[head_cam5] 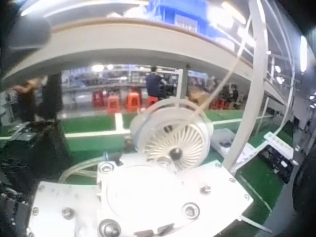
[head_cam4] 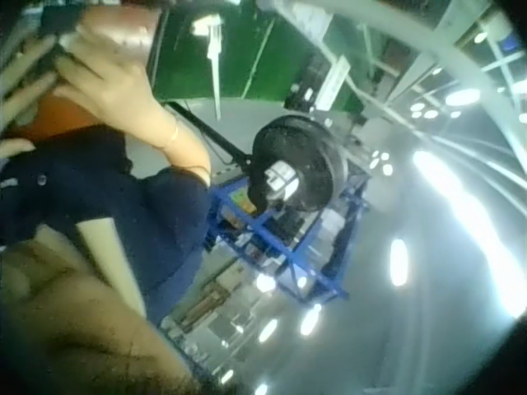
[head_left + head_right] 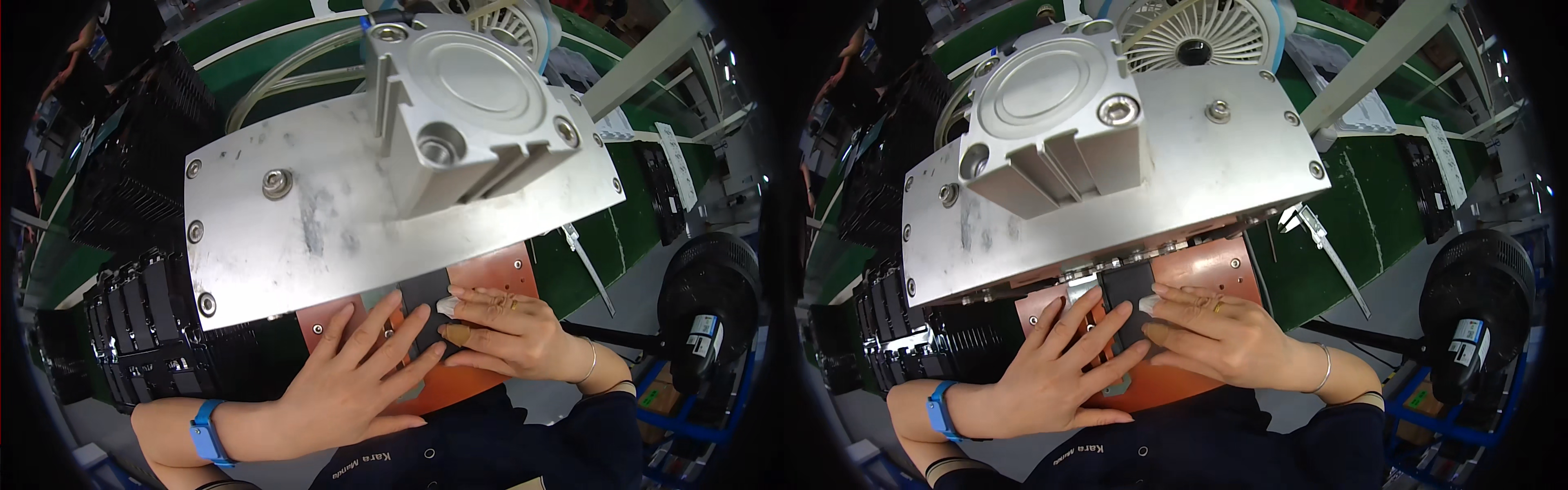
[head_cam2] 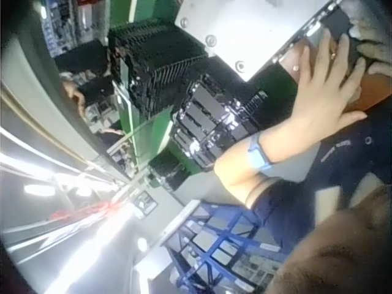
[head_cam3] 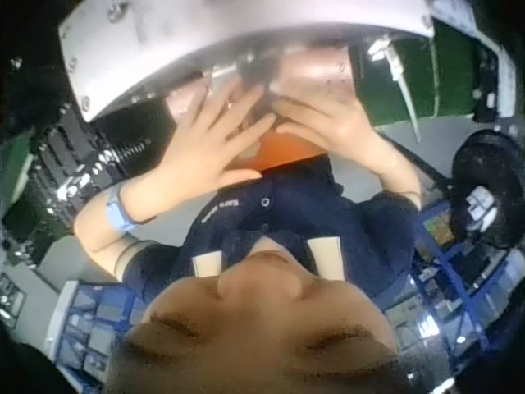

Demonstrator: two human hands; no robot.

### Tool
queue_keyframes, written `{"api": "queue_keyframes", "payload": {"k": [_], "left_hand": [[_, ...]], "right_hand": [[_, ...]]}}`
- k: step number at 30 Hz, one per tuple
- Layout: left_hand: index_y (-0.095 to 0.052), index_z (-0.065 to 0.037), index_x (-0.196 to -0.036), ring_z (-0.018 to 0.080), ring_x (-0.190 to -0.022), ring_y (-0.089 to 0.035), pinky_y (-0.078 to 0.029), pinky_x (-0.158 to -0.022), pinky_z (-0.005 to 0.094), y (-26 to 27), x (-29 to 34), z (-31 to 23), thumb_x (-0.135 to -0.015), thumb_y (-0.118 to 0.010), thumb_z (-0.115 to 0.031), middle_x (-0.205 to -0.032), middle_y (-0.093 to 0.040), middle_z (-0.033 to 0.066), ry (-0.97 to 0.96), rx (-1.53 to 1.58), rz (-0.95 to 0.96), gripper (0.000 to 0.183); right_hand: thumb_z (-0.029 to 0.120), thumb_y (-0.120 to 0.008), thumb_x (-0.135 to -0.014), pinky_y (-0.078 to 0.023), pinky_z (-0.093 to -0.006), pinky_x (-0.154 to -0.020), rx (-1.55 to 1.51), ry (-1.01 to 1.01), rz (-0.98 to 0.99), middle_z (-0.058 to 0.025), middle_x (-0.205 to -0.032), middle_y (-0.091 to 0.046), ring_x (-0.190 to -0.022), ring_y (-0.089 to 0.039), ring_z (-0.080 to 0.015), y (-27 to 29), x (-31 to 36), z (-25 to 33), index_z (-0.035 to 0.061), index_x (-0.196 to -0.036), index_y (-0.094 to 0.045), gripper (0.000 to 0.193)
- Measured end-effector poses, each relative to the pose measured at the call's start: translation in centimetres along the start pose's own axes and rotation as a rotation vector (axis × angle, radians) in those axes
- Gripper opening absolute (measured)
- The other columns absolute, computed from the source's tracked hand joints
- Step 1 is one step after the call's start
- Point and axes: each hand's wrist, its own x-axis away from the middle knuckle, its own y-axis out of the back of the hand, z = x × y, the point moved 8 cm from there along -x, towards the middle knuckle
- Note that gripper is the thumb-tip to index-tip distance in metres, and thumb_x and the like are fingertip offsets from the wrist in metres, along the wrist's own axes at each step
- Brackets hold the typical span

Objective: The person places small black rectangular electronic components into a silver press machine on a green workbench. They operate the machine to process each component, then use a caliper to measure it before placing it into a black tray. This cycle is repeated for multiple components.

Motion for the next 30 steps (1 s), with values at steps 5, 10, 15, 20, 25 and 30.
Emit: {"api": "queue_keyframes", "payload": {"k": [5, 10, 15, 20, 25, 30], "left_hand": [[-0.056, -0.021, -0.138, 0.0435, -0.145, -0.028, -0.024, -0.113, 0.0621, -0.38, 0.10, 0.01, -0.086, -0.060, -0.067, -0.156, -0.036, 0.0166, 0.012, 0.008, 0.002, 0.069], [-0.055, -0.023, -0.140, 0.0422, -0.143, -0.031, -0.028, -0.112, 0.0612, -0.52, 0.16, 0.14, -0.086, -0.060, -0.066, -0.156, -0.036, 0.0164, 0.025, 0.057, 0.021, 0.069], [-0.054, -0.024, -0.140, 0.0409, -0.140, -0.034, -0.034, -0.108, 0.0588, -0.74, 0.51, 0.17, -0.085, -0.062, -0.067, -0.155, -0.037, 0.0162, 0.026, 0.063, 0.014, 0.071], [-0.054, -0.026, -0.142, 0.0365, -0.133, -0.041, -0.039, -0.105, 0.0502, -0.90, 0.39, 0.14, -0.084, -0.061, -0.068, -0.153, -0.040, 0.0136, 0.025, 0.026, 0.044, 0.072], [-0.053, -0.026, -0.143, 0.0338, -0.128, -0.044, -0.040, -0.102, 0.0453, -0.33, 0.29, -0.10, -0.084, -0.060, -0.069, -0.152, -0.042, 0.0118, 0.016, -0.047, 0.031, 0.073], [-0.053, -0.026, -0.143, 0.0327, -0.125, -0.045, -0.039, -0.102, 0.0448, -0.30, 0.23, -0.04, -0.084, -0.059, -0.069, -0.152, -0.042, 0.0119, 0.014, -0.052, 0.034, 0.073]], "right_hand": [[0.025, -0.082, -0.076, -0.058, -0.0382, -0.093, -0.004, -0.003, 0.027, -0.0153, -0.111, -0.068, -0.110, -0.068, -0.0311, -0.02, 0.04, -0.08, 0.0006, -0.100, -0.073, 0.036], [0.026, -0.083, -0.077, -0.058, -0.0391, -0.094, 0.001, -0.011, 0.058, -0.0157, -0.115, -0.068, -0.113, -0.067, -0.0305, -0.23, 0.26, -0.13, 0.0015, -0.100, -0.074, 0.035], [0.024, -0.082, -0.077, -0.059, -0.0386, -0.092, 0.018, 0.005, 0.061, -0.0153, -0.114, -0.069, -0.109, -0.069, -0.0283, -0.17, -0.05, 0.26, 0.0014, -0.099, -0.074, 0.032], [0.024, -0.082, -0.077, -0.061, -0.0364, -0.088, 0.038, 0.015, 0.035, -0.0157, -0.113, -0.069, -0.100, -0.071, -0.0256, 0.33, -0.08, 0.28, 0.0003, -0.100, -0.074, 0.034], [0.022, -0.082, -0.077, -0.061, -0.0353, -0.086, 0.043, 0.044, 0.030, -0.0155, -0.113, -0.068, -0.096, -0.072, -0.0238, 0.65, -0.55, 0.48, 0.0000, -0.101, -0.074, 0.033], [0.022, -0.082, -0.077, -0.061, -0.0360, -0.088, 0.029, 0.014, 0.045, -0.0153, -0.112, -0.068, -0.097, -0.071, -0.0246, 0.37, -0.23, 0.27, 0.0004, -0.101, -0.075, 0.033]]}}
